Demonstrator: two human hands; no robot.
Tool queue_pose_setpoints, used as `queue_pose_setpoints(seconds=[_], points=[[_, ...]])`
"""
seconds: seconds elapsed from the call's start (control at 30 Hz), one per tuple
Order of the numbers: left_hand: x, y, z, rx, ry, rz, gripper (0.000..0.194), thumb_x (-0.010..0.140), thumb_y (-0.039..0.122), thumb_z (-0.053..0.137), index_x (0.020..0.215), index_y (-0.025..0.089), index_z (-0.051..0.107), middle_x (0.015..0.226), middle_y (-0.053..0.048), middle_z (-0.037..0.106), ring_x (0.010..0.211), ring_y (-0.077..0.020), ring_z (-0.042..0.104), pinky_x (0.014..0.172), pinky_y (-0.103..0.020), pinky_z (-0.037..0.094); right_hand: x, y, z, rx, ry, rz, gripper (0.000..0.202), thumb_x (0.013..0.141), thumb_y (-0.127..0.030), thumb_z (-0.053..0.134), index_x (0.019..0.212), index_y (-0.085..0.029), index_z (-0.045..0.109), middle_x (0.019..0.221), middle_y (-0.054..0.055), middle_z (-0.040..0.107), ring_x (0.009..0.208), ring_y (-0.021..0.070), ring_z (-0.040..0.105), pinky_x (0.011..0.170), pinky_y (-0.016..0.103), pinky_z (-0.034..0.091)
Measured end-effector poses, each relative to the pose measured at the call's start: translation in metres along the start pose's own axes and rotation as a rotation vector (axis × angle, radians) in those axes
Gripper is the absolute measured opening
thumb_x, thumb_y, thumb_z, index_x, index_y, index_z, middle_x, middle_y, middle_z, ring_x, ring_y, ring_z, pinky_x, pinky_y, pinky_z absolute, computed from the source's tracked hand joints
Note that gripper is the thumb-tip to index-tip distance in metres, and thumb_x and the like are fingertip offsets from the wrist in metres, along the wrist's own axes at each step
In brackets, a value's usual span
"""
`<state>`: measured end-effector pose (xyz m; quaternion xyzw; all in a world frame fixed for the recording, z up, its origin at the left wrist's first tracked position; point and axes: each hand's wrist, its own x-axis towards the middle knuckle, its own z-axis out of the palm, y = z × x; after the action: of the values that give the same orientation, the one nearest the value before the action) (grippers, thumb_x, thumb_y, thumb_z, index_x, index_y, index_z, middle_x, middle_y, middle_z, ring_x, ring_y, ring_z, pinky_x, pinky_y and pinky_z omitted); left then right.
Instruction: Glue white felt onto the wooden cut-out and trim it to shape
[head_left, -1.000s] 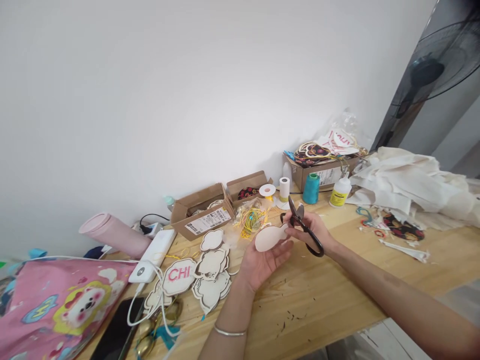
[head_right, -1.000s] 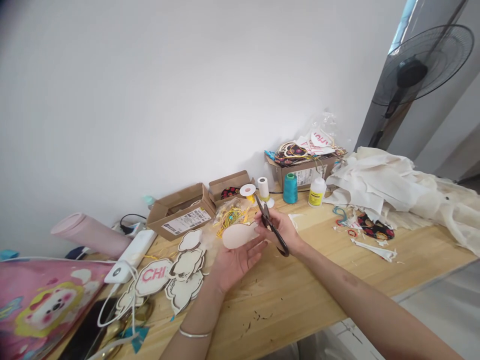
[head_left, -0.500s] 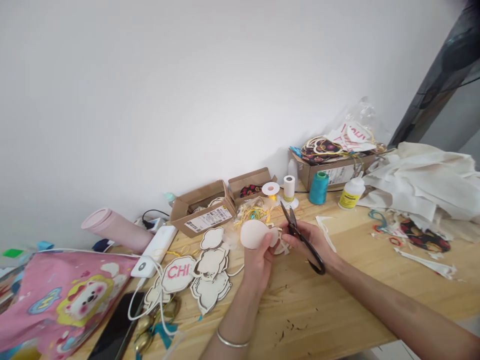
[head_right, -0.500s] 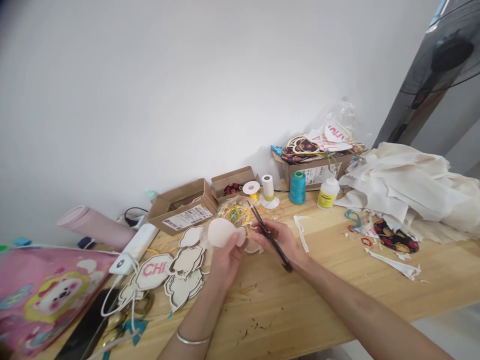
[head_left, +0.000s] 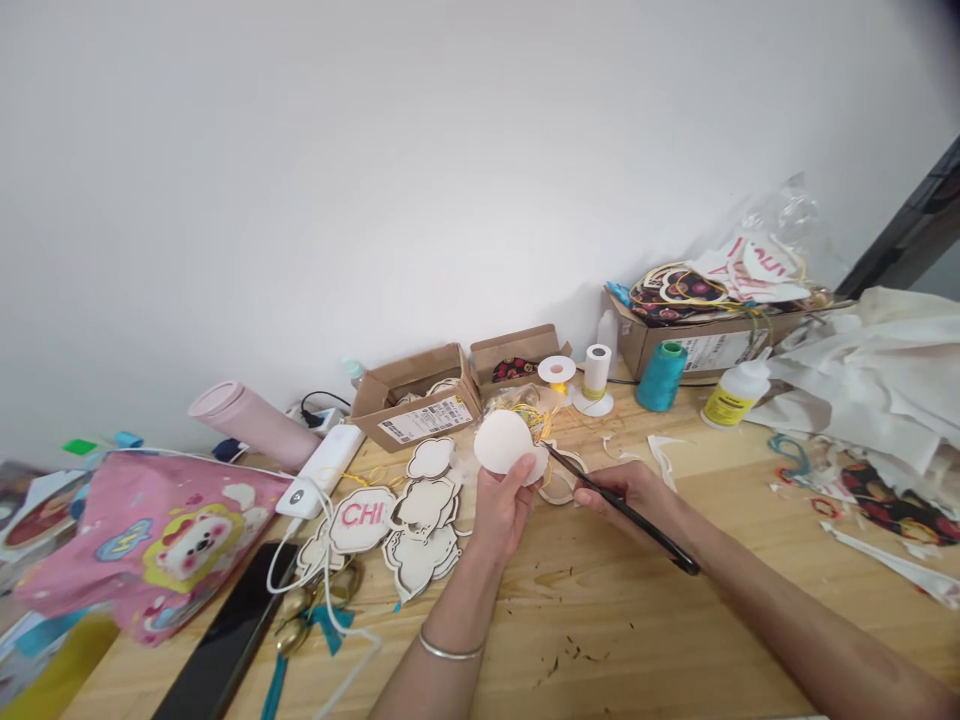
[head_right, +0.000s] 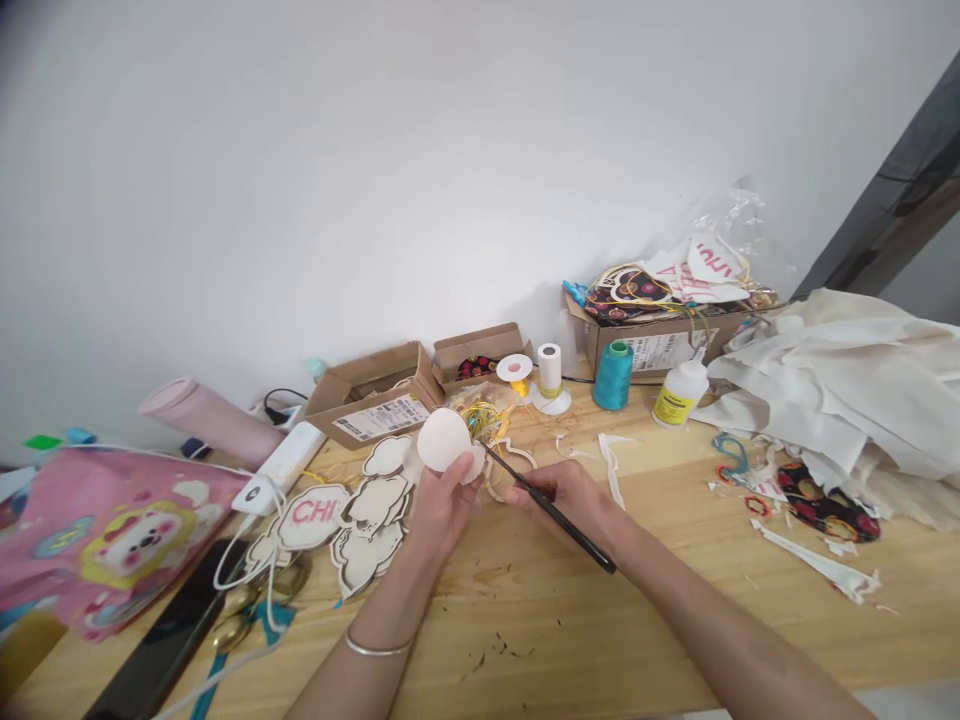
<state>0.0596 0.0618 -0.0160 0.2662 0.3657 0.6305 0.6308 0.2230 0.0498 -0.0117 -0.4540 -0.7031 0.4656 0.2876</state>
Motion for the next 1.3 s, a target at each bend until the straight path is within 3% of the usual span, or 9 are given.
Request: queue_pose_setpoints(seconds=[0.1, 0.2, 0.3, 0.43, 0.9, 1.17, 1.3], points=[[0.000, 0.000, 0.000, 0.006, 0.018, 0.002, 0.038, 0.057, 0.016, 0.074, 0.093, 0.018, 0.062, 0.075, 0.001, 0.066, 0.063, -0.0082, 0.059, 0.056, -0.017, 0.046, -0.002, -0.002, -0.002, 0.073, -0.024, 0.036, 0.046, 0.074, -0.055, 0.048, 0.050, -0.018, 0.032, 0.052, -0.005, 0.019, 0.046, 0.0055, 0.019, 0.042, 0.022, 0.012], [0.001, 0.001, -0.001, 0.007, 0.022, 0.000, 0.039, 0.056, 0.015, 0.075, 0.093, 0.018, 0.063, 0.076, 0.001, 0.066, 0.064, -0.0079, 0.058, 0.054, -0.016, 0.045, -0.004, -0.004, -0.004, 0.083, -0.049, 0.058, 0.048, 0.073, -0.057, 0.048, 0.050, -0.019, 0.030, 0.051, -0.006, 0.018, 0.046, 0.0054, 0.019, 0.042, 0.022, 0.011], [0.001, 0.003, -0.003, 0.018, 0.008, -0.009, 0.039, 0.055, 0.015, 0.075, 0.093, 0.018, 0.063, 0.076, 0.001, 0.066, 0.063, -0.0078, 0.058, 0.050, -0.015, 0.043, -0.004, -0.004, -0.006, 0.062, -0.074, 0.067, 0.048, 0.071, -0.058, 0.049, 0.051, -0.018, 0.033, 0.053, -0.005, 0.019, 0.048, 0.0057, 0.019, 0.043, 0.023, 0.012], [0.001, 0.003, -0.005, 0.037, -0.008, -0.017, 0.040, 0.056, 0.015, 0.075, 0.094, 0.019, 0.063, 0.079, 0.000, 0.067, 0.067, -0.0083, 0.059, 0.057, -0.017, 0.046, -0.002, -0.002, -0.007, 0.058, -0.097, 0.081, 0.046, 0.070, -0.058, 0.050, 0.052, -0.017, 0.039, 0.054, -0.005, 0.020, 0.049, 0.0061, 0.019, 0.043, 0.023, 0.013], [0.003, 0.004, -0.011, 0.121, -0.087, -0.051, 0.037, 0.057, 0.019, 0.075, 0.093, 0.016, 0.066, 0.087, -0.004, 0.068, 0.073, -0.0111, 0.061, 0.064, -0.019, 0.050, -0.005, -0.001, -0.014, 0.035, -0.159, 0.088, 0.047, 0.070, -0.057, 0.050, 0.050, -0.017, 0.034, 0.052, -0.006, 0.020, 0.048, 0.0055, 0.019, 0.043, 0.022, 0.012], [0.003, 0.006, -0.013, 0.166, -0.103, -0.060, 0.034, 0.056, 0.018, 0.075, 0.088, 0.016, 0.067, 0.084, -0.004, 0.068, 0.070, -0.0105, 0.059, 0.061, -0.019, 0.048, -0.007, -0.001, -0.018, -0.006, -0.180, 0.046, 0.042, 0.073, -0.050, 0.052, 0.052, -0.016, 0.039, 0.054, -0.006, 0.022, 0.049, 0.0056, 0.020, 0.043, 0.021, 0.014], [0.004, 0.009, -0.014, 0.220, -0.098, -0.050, 0.033, 0.053, 0.018, 0.076, 0.084, 0.014, 0.067, 0.080, -0.004, 0.068, 0.068, -0.0110, 0.058, 0.061, -0.020, 0.046, -0.007, 0.003, -0.022, -0.098, -0.171, 0.013, 0.038, 0.074, -0.048, 0.051, 0.056, -0.015, 0.049, 0.053, -0.005, 0.026, 0.050, 0.0060, 0.024, 0.043, 0.020, 0.017]])
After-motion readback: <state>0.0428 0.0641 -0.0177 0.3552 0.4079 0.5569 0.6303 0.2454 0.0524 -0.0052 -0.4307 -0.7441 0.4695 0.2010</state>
